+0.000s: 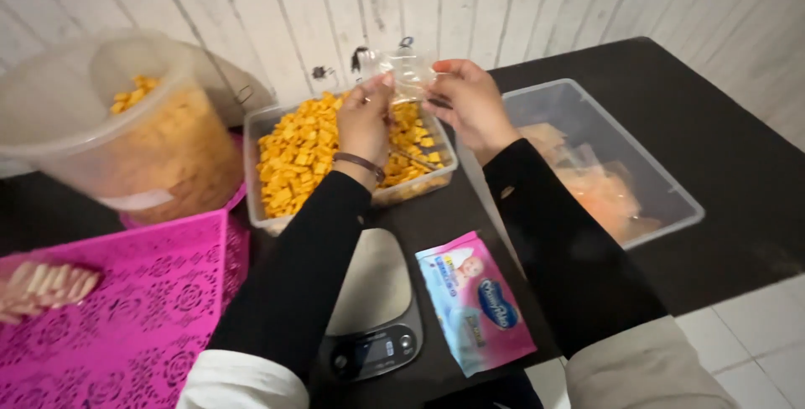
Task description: Filling small plastic bags with snacks using a spoon and weighing them on a digital scale.
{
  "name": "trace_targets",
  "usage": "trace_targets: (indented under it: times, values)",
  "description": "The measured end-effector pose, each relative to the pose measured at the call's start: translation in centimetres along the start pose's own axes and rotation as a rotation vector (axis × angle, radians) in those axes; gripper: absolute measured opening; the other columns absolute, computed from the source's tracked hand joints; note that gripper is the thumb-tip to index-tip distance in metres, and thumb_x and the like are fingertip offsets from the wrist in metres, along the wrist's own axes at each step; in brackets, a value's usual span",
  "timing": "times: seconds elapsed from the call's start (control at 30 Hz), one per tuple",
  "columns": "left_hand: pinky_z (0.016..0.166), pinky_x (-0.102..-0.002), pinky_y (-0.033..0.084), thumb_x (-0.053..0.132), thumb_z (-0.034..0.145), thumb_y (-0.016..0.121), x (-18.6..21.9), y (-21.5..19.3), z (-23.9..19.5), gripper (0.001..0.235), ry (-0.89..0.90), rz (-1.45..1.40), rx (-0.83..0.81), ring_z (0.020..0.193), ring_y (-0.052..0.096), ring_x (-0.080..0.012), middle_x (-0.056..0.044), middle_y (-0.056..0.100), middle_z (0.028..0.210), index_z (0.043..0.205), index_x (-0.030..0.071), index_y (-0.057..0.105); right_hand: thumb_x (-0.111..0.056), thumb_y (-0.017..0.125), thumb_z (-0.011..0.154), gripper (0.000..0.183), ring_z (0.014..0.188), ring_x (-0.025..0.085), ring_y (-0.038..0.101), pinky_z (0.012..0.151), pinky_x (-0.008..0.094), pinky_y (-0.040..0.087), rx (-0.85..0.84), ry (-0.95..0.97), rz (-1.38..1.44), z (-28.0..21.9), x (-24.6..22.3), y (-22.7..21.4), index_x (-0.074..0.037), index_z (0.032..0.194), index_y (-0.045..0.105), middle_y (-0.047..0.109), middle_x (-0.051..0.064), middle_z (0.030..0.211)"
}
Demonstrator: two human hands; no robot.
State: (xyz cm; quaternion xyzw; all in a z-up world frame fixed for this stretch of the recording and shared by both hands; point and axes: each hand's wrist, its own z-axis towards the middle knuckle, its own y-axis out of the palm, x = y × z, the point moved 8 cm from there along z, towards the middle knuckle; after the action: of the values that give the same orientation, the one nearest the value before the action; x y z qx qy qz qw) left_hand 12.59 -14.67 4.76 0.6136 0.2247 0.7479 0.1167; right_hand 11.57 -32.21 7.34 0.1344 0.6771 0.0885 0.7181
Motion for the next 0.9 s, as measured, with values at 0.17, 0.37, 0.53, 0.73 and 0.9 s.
trace_targets:
  times: [0.17, 0.37, 0.53, 0.73, 0.9]
  values:
    - [0.054, -0.018, 0.048, 0.018, 0.087, 0.082, 3.3, -6.6, 2.2, 0.020, 0.053, -0.127, 0.079, 0.057, 0.058, -0.0080, 0.002, 0.061, 0.072, 0.100, 0.007, 0.072, 0.001, 0.067, 0.082, 0.042, 0.087, 0.019, 0.068, 0.077, 0.036, 0.067, -0.123, 0.006, -0.089, -1.5, 3.2, 7.5, -0.003, 0.121, 0.054, 0.053, 0.005, 0.095]
    - [0.073, -0.024, 0.053, 0.031, 0.088, 0.079, 6.6, -12.0, 0.4, 0.029, 0.012, 0.170, 0.041, 0.081, 0.062, -0.0104, 0.001, 0.068, 0.092, 0.105, 0.009, 0.072, -0.004, 0.073, 0.077, 0.047, 0.085, 0.018, 0.069, 0.069, 0.030, 0.065, -0.238, -0.041, -0.288, -1.2, 9.3, 12.2, -0.002, 0.120, 0.055, 0.064, 0.007, 0.093]
    - [0.074, -0.030, 0.058, 0.031, 0.081, 0.089, 2.5, -20.3, 4.5, 0.022, 0.152, 0.682, 0.062, 0.079, 0.069, -0.0142, 0.001, 0.071, 0.080, 0.091, 0.015, 0.078, -0.004, 0.068, 0.079, 0.054, 0.098, 0.025, 0.070, 0.074, 0.033, 0.062, -0.170, -0.118, -0.495, -2.3, 8.6, 12.8, -0.003, 0.130, 0.052, 0.069, 0.015, 0.102]
    - [0.078, -0.038, 0.057, 0.019, 0.077, 0.088, 4.1, -19.9, 2.4, 0.021, 0.426, 0.959, 0.021, 0.084, 0.069, -0.0320, -0.010, 0.065, 0.079, 0.083, 0.009, 0.071, -0.002, 0.061, 0.088, 0.045, 0.113, 0.034, 0.067, 0.083, 0.041, 0.060, -0.311, -0.326, -0.447, -4.2, 7.3, 15.2, -0.014, 0.131, 0.062, 0.056, 0.016, 0.132]
    - [0.081, -0.041, 0.050, 0.022, 0.074, 0.085, 4.1, -18.0, 1.0, 0.024, 0.706, 1.247, -0.081, 0.087, 0.068, -0.0290, -0.005, 0.062, 0.085, 0.085, 0.016, 0.065, -0.013, 0.068, 0.091, 0.019, 0.121, 0.043, 0.058, 0.101, 0.053, 0.048, -0.413, -0.616, -0.806, -3.7, 10.8, 15.9, -0.016, 0.108, 0.076, 0.056, 0.014, 0.130]
